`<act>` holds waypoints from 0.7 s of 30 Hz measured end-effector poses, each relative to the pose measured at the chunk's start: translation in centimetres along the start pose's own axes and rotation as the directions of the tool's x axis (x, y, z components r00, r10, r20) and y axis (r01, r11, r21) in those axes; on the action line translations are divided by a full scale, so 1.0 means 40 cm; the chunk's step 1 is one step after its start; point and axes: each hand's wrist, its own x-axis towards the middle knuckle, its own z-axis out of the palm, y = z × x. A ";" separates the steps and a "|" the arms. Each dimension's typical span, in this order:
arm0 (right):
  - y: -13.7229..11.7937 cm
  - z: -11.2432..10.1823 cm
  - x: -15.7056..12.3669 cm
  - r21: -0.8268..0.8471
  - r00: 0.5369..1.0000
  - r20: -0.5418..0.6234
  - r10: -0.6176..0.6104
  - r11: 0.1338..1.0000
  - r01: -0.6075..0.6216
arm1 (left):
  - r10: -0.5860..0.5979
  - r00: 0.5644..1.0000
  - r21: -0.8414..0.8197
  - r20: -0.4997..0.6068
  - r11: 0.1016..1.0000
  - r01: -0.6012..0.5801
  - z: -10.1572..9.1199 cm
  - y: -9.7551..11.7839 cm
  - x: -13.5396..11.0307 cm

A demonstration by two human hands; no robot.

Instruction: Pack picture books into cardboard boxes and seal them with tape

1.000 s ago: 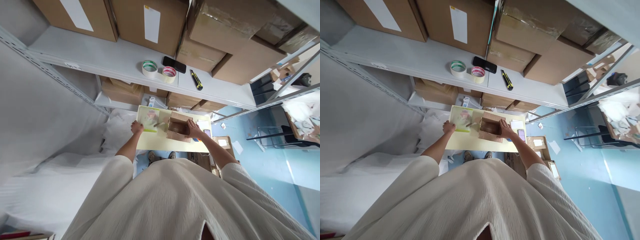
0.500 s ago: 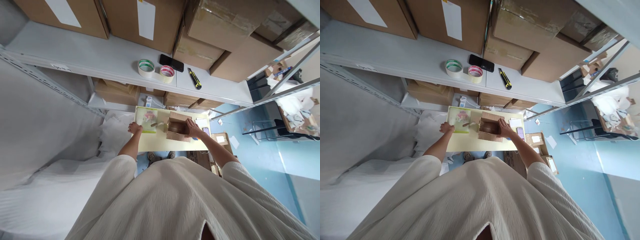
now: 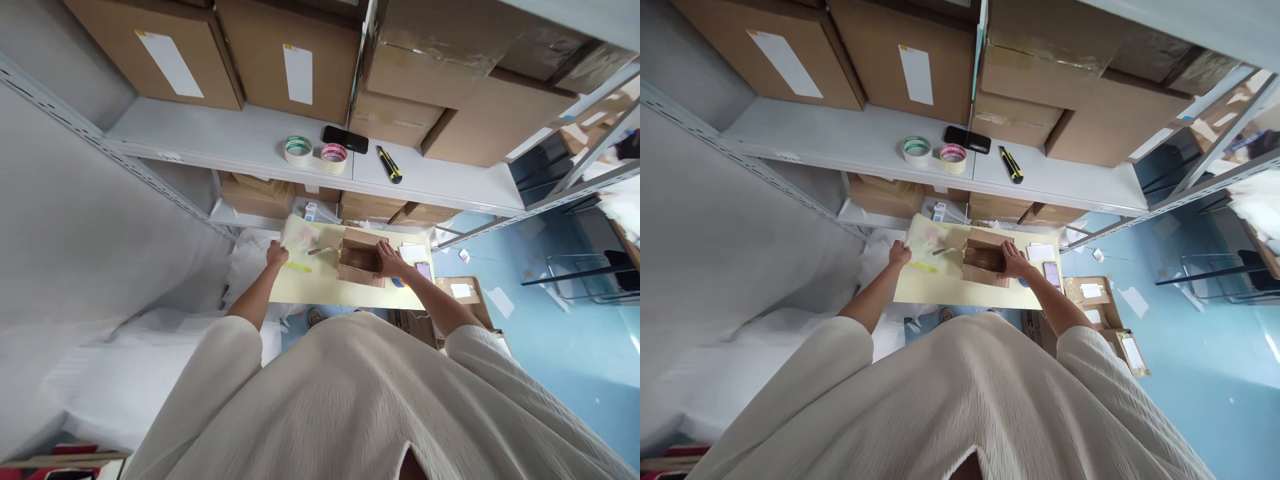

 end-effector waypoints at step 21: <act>0.015 0.062 -0.037 0.181 0.977 -0.209 -0.048 0.980 0.087 | 0.658 0.743 -0.199 -0.121 0.717 -0.668 -0.006 0.354 -0.276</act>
